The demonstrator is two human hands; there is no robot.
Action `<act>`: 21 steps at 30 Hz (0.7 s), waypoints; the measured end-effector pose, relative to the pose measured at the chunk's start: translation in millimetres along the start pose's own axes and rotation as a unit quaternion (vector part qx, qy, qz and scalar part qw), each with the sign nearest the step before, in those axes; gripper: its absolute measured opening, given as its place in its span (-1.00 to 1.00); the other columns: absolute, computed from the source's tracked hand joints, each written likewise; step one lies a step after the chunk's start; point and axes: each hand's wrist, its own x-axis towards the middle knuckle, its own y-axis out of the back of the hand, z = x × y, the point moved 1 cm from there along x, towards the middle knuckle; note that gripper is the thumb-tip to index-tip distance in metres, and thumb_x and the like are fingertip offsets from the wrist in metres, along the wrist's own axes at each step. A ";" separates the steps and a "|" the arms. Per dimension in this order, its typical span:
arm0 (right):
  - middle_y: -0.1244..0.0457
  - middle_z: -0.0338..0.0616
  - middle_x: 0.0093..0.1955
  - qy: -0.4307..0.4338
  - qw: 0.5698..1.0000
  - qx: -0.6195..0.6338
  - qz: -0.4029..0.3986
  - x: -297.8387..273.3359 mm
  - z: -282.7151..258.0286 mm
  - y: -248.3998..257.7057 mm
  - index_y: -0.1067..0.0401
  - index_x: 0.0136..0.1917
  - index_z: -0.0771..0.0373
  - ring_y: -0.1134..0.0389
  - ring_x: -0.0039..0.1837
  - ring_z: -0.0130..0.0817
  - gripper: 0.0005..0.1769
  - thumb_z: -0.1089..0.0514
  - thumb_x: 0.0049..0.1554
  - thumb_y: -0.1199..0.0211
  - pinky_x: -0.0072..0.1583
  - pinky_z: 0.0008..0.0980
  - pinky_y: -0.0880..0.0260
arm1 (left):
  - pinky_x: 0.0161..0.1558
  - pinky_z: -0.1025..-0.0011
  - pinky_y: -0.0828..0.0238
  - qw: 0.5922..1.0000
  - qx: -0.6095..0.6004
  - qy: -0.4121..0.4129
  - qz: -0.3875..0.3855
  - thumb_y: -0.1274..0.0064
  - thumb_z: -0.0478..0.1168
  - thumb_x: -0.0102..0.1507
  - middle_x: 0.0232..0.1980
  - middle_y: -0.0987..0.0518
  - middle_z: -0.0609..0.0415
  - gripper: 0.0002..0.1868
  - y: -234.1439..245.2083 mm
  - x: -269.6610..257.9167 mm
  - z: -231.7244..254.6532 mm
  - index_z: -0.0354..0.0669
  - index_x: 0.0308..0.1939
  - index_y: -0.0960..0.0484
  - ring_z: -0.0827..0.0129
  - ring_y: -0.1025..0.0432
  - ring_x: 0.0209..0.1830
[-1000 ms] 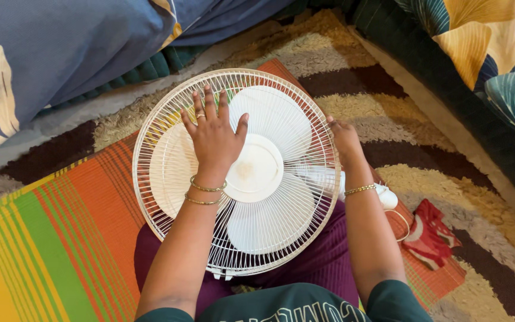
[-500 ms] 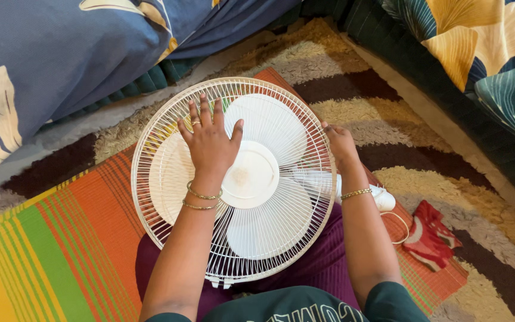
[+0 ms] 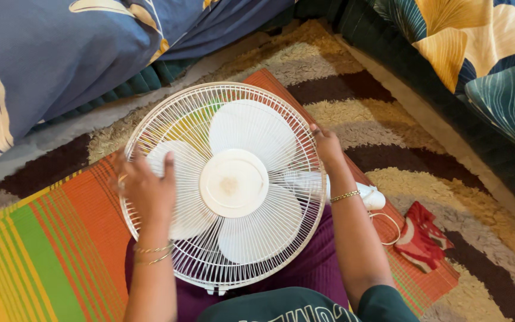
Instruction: The person sits on a mat and assembles a white electric fan by hand. They attach the front wire cage to the fan body, align the tabs, and press it into place. They then remove the outer ring of the cage and set it aside.
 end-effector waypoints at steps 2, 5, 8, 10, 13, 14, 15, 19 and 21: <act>-0.42 -0.04 0.05 -0.018 0.999 0.031 -0.024 0.1 -4.3 -4.2 -0.45 0.23 0.43 -0.36 0.05 -0.36 -0.45 -0.13 0.29 -0.15 0.15 -0.34 -0.35 | 0.36 -0.29 0.14 0.997 -0.041 0.061 -0.026 0.13 0.37 0.40 0.53 -0.19 -0.41 -0.12 -1.1 -5.1 -24.0 -0.25 0.53 -0.19 -0.27 -0.04 0.54; -0.41 -0.06 0.08 -0.050 0.996 0.048 -0.057 -0.8 -15.3 -11.4 -0.41 0.27 0.39 -0.38 0.06 -0.36 -0.46 -0.12 0.28 -0.14 0.16 -0.33 -0.35 | 0.27 -0.29 -0.07 0.991 -0.057 0.111 -0.047 0.16 0.44 0.36 0.50 -0.21 -0.41 -0.04 -8.1 -6.5 -40.9 -0.22 0.56 -0.16 -0.34 -0.13 0.45; -0.42 0.00 0.03 -0.063 0.994 0.034 -0.083 4.9 -21.6 -17.3 -0.46 0.25 0.41 -0.37 -0.01 -0.31 -0.46 -0.11 0.29 -0.10 0.12 -0.28 -0.37 | 0.24 -0.25 -0.19 0.989 -0.046 0.126 -0.056 0.16 0.46 0.35 0.49 -0.26 -0.36 -0.04 -11.8 -1.2 -45.8 -0.18 0.56 -0.18 -0.34 -0.19 0.41; -0.43 -0.03 0.03 -0.032 0.990 0.086 -0.109 9.9 -18.8 -22.2 -0.48 0.23 0.43 -0.37 0.00 -0.34 -0.47 -0.08 0.29 -0.09 0.12 -0.31 -0.37 | 0.24 -0.24 -0.21 0.989 -0.041 0.130 -0.057 0.16 0.47 0.36 0.48 -0.29 -0.35 -0.05 -11.0 3.0 -46.1 -0.16 0.56 -0.19 -0.33 -0.21 0.40; -0.42 -0.01 -0.01 -0.011 0.991 0.067 -0.116 15.8 -15.7 -25.4 -0.51 0.16 0.49 -0.35 -0.04 -0.31 -0.45 -0.09 0.33 -0.06 0.08 -0.27 -0.37 | 0.25 -0.22 -0.20 0.986 -0.046 0.147 -0.068 0.15 0.48 0.34 0.47 -0.29 -0.33 -0.06 -9.4 6.9 -42.4 -0.10 0.56 -0.20 -0.32 -0.22 0.40; -0.42 -0.03 -0.02 0.001 0.992 0.059 -0.109 15.9 -17.1 -25.2 -0.51 0.14 0.48 -0.36 -0.04 -0.33 -0.46 -0.09 0.33 -0.07 0.08 -0.29 -0.36 | 0.26 -0.21 -0.20 0.982 -0.051 0.161 -0.082 0.15 0.48 0.32 0.46 -0.29 -0.32 -0.06 -8.0 9.0 -43.5 -0.07 0.56 -0.20 -0.31 -0.22 0.40; -0.42 -0.05 -0.02 0.013 0.993 0.052 -0.101 14.1 -18.3 -24.3 -0.51 0.13 0.47 -0.36 -0.03 -0.35 -0.47 -0.09 0.33 -0.07 0.08 -0.31 -0.36 | 0.27 -0.19 -0.20 0.978 -0.056 0.175 -0.096 0.15 0.49 0.31 0.45 -0.29 -0.32 -0.06 -8.6 10.8 -44.7 -0.04 0.56 -0.21 -0.30 -0.22 0.40; -0.41 -0.10 -0.02 0.039 0.983 0.159 -0.082 3.3 -17.9 -17.5 -0.49 0.11 0.39 -0.35 -0.04 -0.41 -0.57 -0.05 0.30 -0.13 0.04 -0.37 -0.39 | 0.33 -0.05 -0.15 0.953 -0.169 0.244 -0.068 0.15 0.49 0.29 0.48 -0.28 -0.28 -0.06 -20.3 13.9 -65.9 -0.07 0.51 -0.25 -0.24 -0.21 0.42; -0.40 -0.17 -0.04 0.048 0.980 0.174 -0.082 3.7 -13.9 -15.2 -0.50 0.09 0.35 -0.35 -0.05 -0.47 -0.60 -0.05 0.28 -0.15 0.02 -0.43 -0.38 | 0.37 -0.03 -0.12 0.941 -0.156 0.286 -0.089 0.18 0.51 0.33 0.47 -0.30 -0.30 -0.08 -30.2 11.3 -72.7 -0.09 0.49 -0.28 -0.24 -0.20 0.44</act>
